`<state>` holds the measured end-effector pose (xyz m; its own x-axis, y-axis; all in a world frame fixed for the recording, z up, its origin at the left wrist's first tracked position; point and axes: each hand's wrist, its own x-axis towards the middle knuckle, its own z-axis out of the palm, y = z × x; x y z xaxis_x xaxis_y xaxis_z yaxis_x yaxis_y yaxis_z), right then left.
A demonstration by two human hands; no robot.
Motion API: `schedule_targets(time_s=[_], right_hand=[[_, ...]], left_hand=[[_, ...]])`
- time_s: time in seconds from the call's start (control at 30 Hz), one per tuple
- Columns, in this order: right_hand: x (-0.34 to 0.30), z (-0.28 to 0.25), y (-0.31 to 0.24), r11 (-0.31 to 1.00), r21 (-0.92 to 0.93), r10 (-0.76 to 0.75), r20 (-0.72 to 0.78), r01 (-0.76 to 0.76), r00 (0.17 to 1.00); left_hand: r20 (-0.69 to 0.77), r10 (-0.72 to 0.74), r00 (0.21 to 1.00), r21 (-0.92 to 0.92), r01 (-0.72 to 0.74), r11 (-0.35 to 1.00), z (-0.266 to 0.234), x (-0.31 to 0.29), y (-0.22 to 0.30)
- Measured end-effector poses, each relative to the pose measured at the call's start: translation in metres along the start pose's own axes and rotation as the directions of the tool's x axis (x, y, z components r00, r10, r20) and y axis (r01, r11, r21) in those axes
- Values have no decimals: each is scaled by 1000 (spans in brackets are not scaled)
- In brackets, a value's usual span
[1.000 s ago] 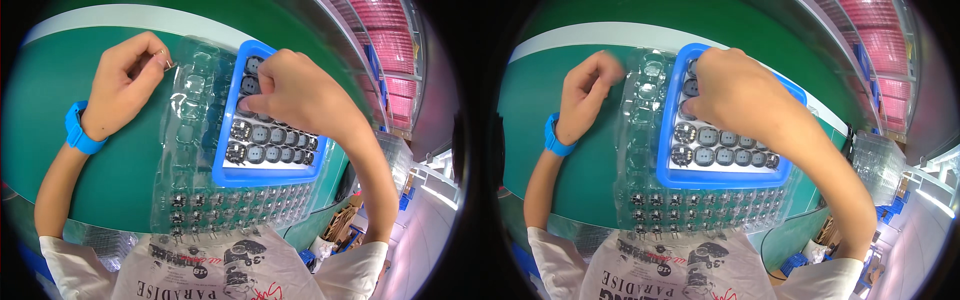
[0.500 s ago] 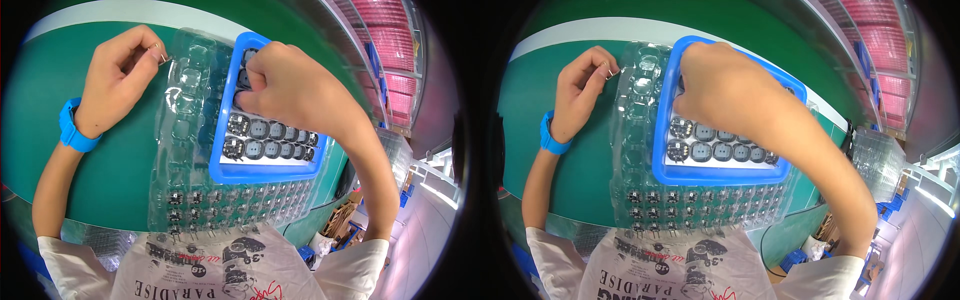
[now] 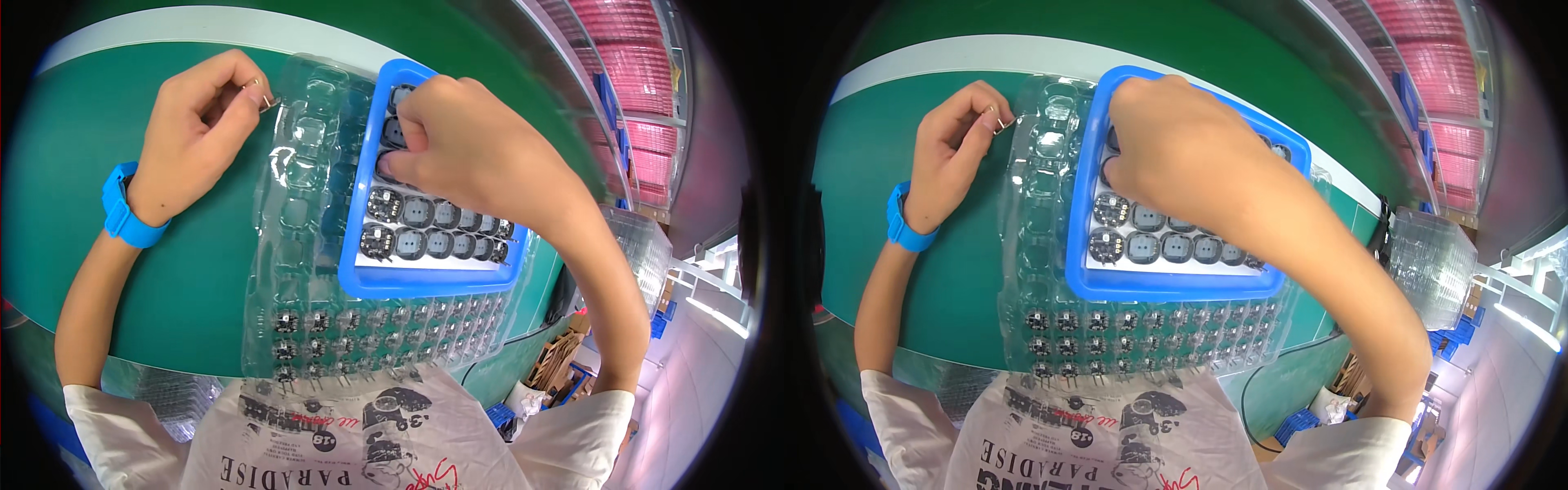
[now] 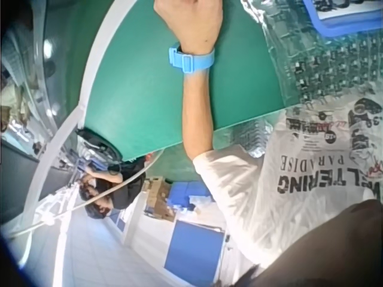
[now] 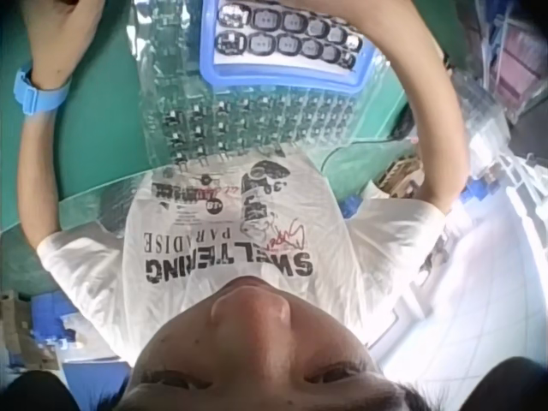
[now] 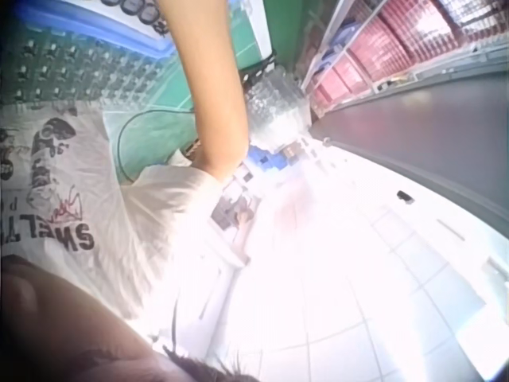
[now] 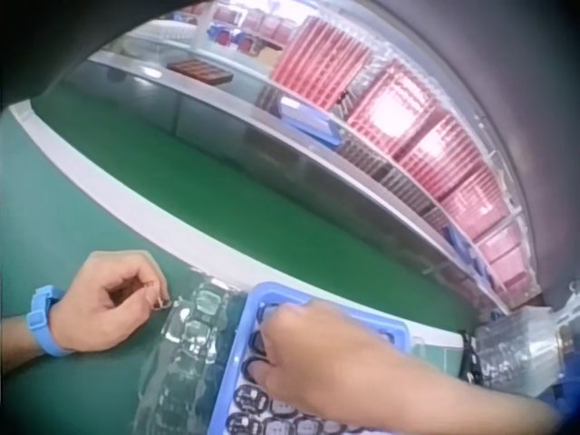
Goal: Sorting small electronic components from a blue tray into individual slots of a plastic blister packaging sheet.
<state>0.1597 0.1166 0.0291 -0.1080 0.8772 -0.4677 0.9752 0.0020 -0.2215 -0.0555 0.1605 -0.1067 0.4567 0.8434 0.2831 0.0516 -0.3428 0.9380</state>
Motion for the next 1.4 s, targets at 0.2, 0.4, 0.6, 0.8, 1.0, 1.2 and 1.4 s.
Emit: schedule_targets(time_s=[0.2, 0.4, 0.6, 0.8, 1.0, 1.2, 1.4], right_hand=[[-10, 22, 7, 997, -31, -77, -145, 73, 986], [-27, -25, 17, 890, 451, 59, 32, -67, 998], [-102, -6, 87, 87, 964, 112, 243, -253, 964], [-161, 47, 142, -188, 979, 113, -55, 76, 992], [-173, 60, 166, -171, 972, 252, -114, 160, 961], [-165, 70, 174, -364, 874, 336, -200, 323, 920], [-166, 85, 189, -280, 898, 394, -215, 340, 893]], left_hand=[[22, -3, 1000, 8, 3, 1000, 0, 0, -3], [3, 14, 1000, 42, -14, 999, 0, 0, -4], [129, -105, 986, 48, 99, 994, -12, 1, 5], [16, 146, 989, 38, -147, 988, -11, 1, 43], [298, 284, 911, 411, -391, 824, 18, 23, 96], [372, 243, 896, 499, -414, 761, 26, 31, 101], [389, 215, 896, 531, -409, 742, 29, 31, 102]])
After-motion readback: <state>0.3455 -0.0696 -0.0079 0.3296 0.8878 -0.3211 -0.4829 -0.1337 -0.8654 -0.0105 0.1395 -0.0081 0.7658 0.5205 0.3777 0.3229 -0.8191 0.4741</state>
